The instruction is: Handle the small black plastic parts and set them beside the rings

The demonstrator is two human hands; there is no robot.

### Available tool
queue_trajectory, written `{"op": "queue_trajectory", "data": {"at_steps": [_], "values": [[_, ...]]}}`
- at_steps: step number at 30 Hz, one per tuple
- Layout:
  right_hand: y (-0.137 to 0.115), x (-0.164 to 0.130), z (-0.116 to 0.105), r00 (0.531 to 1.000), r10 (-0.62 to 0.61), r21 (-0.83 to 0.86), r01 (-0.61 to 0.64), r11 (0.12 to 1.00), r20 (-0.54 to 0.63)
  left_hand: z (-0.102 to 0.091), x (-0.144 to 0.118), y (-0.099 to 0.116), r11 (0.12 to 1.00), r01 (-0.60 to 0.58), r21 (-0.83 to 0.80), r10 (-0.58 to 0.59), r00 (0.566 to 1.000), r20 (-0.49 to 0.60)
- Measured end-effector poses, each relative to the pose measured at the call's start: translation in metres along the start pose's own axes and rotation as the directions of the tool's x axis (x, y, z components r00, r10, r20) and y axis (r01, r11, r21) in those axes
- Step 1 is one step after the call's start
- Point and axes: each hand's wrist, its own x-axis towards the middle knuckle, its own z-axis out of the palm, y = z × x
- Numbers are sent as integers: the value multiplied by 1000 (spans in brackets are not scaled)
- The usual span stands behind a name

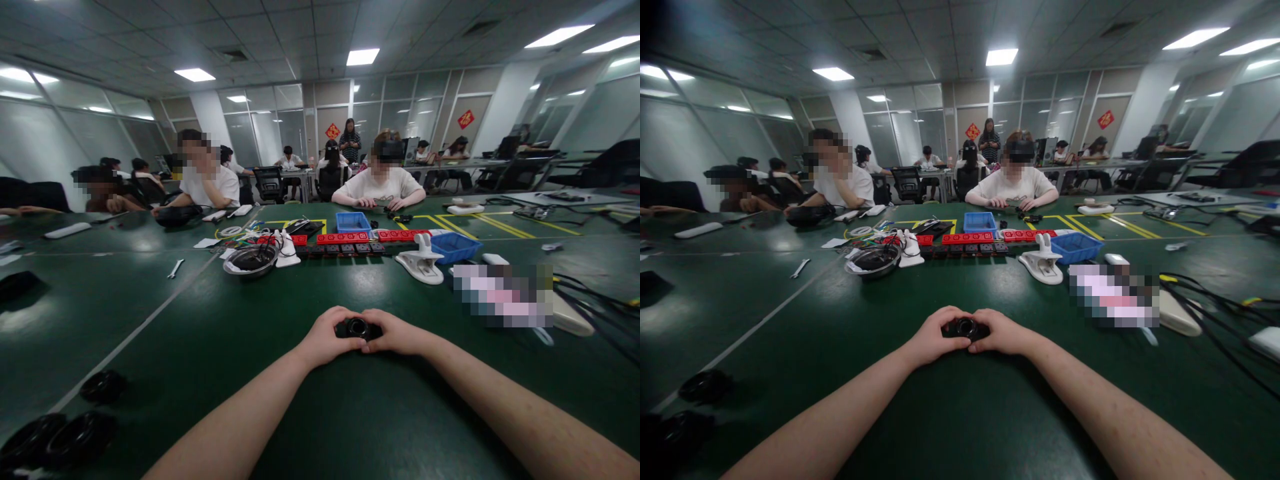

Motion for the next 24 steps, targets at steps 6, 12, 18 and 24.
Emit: {"op": "queue_trajectory", "data": {"at_steps": [6,12,18,24], "values": [[2,0,1,1000,12,1,-12,1000,-18,3,1,-3,1000,18,-9,-18,1000,-18],[3,0,2,998,45,15,-44,999,-36,4,1,-7,998,63,7,-63,998,-24],[0,4,15,977,148,-114,-166,980,-152,9,2,-9,991,132,17,-130,987,-94],[-13,7,27,922,185,-417,-324,849,-341,19,2,-5,971,237,45,-220,947,-233]]}}
